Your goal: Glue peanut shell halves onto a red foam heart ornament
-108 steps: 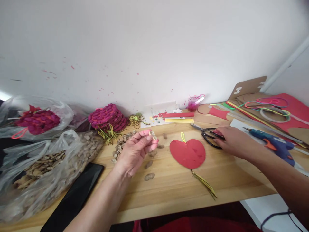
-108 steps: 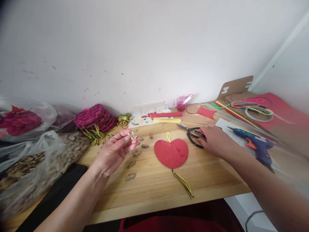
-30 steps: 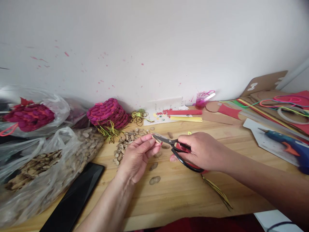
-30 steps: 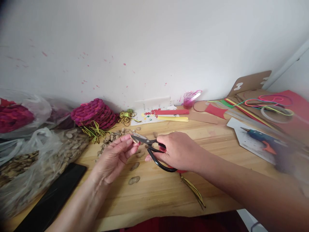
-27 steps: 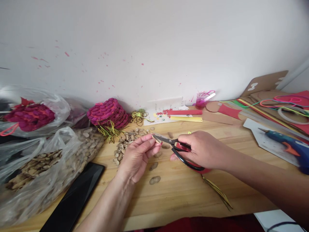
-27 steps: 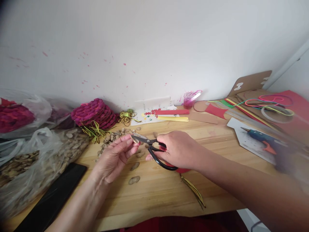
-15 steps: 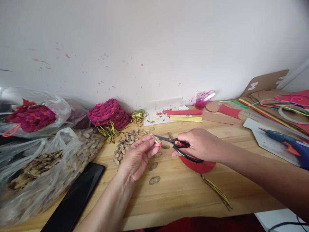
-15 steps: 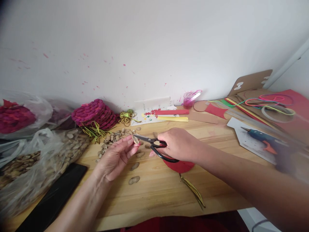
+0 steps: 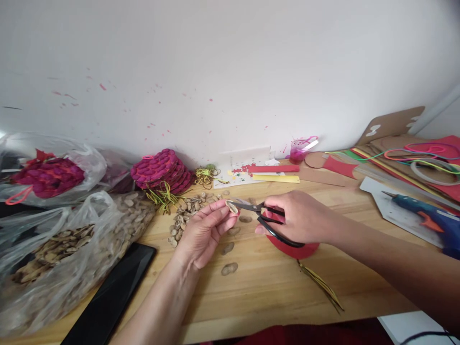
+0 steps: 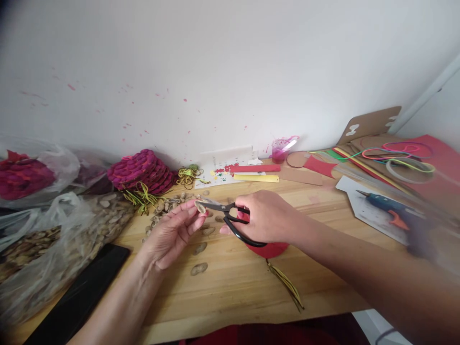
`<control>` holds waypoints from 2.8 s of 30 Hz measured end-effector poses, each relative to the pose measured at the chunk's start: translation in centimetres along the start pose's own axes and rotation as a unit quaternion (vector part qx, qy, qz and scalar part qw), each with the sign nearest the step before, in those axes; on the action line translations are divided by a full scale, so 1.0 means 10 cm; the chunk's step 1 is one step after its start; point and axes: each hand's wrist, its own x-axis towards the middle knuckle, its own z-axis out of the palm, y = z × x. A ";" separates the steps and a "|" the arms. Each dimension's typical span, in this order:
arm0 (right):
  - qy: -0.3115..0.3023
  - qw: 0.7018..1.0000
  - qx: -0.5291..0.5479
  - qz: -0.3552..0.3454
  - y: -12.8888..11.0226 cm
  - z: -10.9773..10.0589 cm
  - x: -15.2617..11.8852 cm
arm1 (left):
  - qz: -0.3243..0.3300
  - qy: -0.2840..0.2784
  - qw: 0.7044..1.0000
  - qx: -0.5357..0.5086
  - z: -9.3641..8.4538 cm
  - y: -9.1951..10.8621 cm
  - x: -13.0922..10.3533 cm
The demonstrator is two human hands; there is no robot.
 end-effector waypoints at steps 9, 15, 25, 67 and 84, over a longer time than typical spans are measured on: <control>0.041 0.998 -0.056 0.010 -0.15 0.08 -0.06 | 0.023 0.013 1.000 -0.005 0.05 -0.01 -0.01; 0.037 0.997 -0.072 0.016 -0.18 0.06 -0.06 | 0.019 0.023 1.000 -0.001 0.07 -0.01 -0.02; 0.034 0.998 -0.057 0.022 -0.19 0.07 -0.05 | 0.017 0.020 1.000 -0.015 0.07 -0.03 -0.03; 0.032 0.996 -0.062 0.052 -0.18 0.04 -0.03 | 0.059 0.008 0.998 -0.034 0.02 -0.06 0.00; 0.014 0.996 0.063 0.061 -0.12 0.01 -0.01 | 0.060 0.002 0.998 -0.034 0.04 -0.06 0.00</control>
